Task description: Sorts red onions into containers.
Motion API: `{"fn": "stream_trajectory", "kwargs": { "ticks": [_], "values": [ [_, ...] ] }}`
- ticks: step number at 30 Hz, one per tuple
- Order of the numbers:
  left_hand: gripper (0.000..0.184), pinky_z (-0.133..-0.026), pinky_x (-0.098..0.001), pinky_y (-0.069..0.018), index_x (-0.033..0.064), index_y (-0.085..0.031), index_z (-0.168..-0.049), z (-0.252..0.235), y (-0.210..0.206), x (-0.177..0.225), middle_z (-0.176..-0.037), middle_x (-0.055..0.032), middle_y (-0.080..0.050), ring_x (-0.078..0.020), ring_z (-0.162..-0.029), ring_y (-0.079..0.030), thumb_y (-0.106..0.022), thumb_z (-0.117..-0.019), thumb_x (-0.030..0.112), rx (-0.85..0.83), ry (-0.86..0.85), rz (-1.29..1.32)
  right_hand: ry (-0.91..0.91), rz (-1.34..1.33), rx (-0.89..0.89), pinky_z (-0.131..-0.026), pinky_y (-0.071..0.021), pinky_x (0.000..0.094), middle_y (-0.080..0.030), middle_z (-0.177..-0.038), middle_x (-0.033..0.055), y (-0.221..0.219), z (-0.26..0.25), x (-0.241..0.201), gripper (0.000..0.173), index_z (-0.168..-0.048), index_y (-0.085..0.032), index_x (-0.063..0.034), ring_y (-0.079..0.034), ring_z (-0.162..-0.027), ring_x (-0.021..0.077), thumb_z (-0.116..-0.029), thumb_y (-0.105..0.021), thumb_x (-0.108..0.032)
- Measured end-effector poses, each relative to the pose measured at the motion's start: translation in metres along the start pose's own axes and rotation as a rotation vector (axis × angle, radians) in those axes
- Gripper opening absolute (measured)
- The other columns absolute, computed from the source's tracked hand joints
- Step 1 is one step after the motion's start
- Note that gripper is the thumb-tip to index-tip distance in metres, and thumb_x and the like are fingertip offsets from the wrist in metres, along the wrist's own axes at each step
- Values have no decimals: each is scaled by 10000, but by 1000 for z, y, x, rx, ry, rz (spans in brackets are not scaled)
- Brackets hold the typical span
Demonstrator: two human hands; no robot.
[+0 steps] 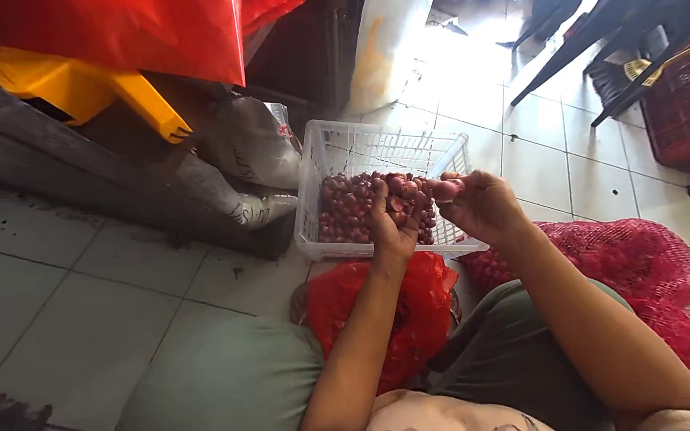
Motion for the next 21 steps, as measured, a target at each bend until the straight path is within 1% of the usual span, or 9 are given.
{"fn": "stream_trajectory", "kwargs": {
  "ticks": [3, 4, 6, 8, 10, 11, 15, 18, 21],
  "values": [
    [286, -613, -216, -609, 177, -627, -1036, 0, 2, -3, -878, 6, -709, -78, -715, -714, -430, -1088, 378, 15, 53, -27, -124, -43, -9, -535, -527, 185, -650, -684, -10, -2, -3, 7, 562, -849, -584, -158, -638, -591, 58, -1104, -210, -492],
    [282, -596, -206, -602, 180, -625, -1033, 0, 3, -4, -863, 15, -698, -68, -691, -703, -435, -1086, 382, 8, 71, -47, -108, -4, -36, -499, -492, 163, -611, -634, -33, -4, -4, 9, 588, -825, -575, -166, -594, -542, 32, -1096, -213, -542],
    [252, -569, -196, -589, 187, -625, -1029, 1, 4, -5, -851, 23, -683, -54, -660, -680, -453, -1082, 364, -29, 99, -96, 50, 266, -142, -464, -371, 127, -512, -588, -101, -10, -5, 2, 475, -869, -536, -193, -448, -481, -29, -1125, -215, -433],
    [228, -543, -183, -577, 190, -635, -1015, 1, 6, -5, -837, 28, -686, -40, -631, -667, -479, -1076, 344, -72, 113, -160, 288, 642, -189, -470, -399, 138, -557, -677, -84, -12, -6, -11, 159, -1135, -604, -112, -468, -512, -22, -1081, -472, -184],
    [183, -514, -159, -551, 211, -634, -1028, 5, 5, -2, -833, 45, -677, -17, -604, -644, -523, -1057, 354, -63, 122, -285, 380, 942, -262, -512, -449, 168, -624, -765, -34, -14, -8, -18, 466, -1416, -550, -36, -527, -565, -1, -980, -668, -149],
    [171, -510, -143, -534, 229, -630, -1048, 8, 5, -1, -843, 59, -671, -2, -603, -631, -545, -1044, 377, -54, 129, -369, 386, 1036, -302, -549, -478, 166, -648, -799, -33, -14, -9, -18, 517, -1442, -542, -34, -551, -595, -11, -963, -697, -155],
    [197, -554, -163, -552, 247, -621, -1126, 9, 9, 2, -903, 57, -684, -20, -665, -656, -556, -1032, 407, -36, 141, -462, 461, 1126, -305, -553, -469, 160, -643, -807, -44, -11, -12, -14, 264, -1198, -690, -57, -542, -600, -29, -946, -705, -135],
    [226, -596, -177, -581, 234, -631, -1219, 8, 11, 2, -968, 44, -705, -38, -717, -688, -550, -1045, 354, -44, 131, -405, 511, 1097, -248, -542, -465, 150, -669, -796, -49, -7, -13, -16, 231, -1150, -690, -51, -553, -592, -38, -939, -716, -143],
    [197, -591, -169, -566, 241, -643, -1225, 9, 9, 3, -977, 39, -702, -33, -715, -674, -589, -1037, 219, -60, 82, -427, 527, 1029, -162, -552, -469, 144, -701, -817, -54, -2, -12, -18, 187, -1115, -718, -66, -568, -605, -48, -947, -721, -151]
  ]
}}
Point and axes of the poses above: each hand's wrist, its own z-axis away from the middle knuckle, its own y-axis out of the back of the hand, x = y × z, the point moved 6 cm from there along -z, towards the middle knuckle
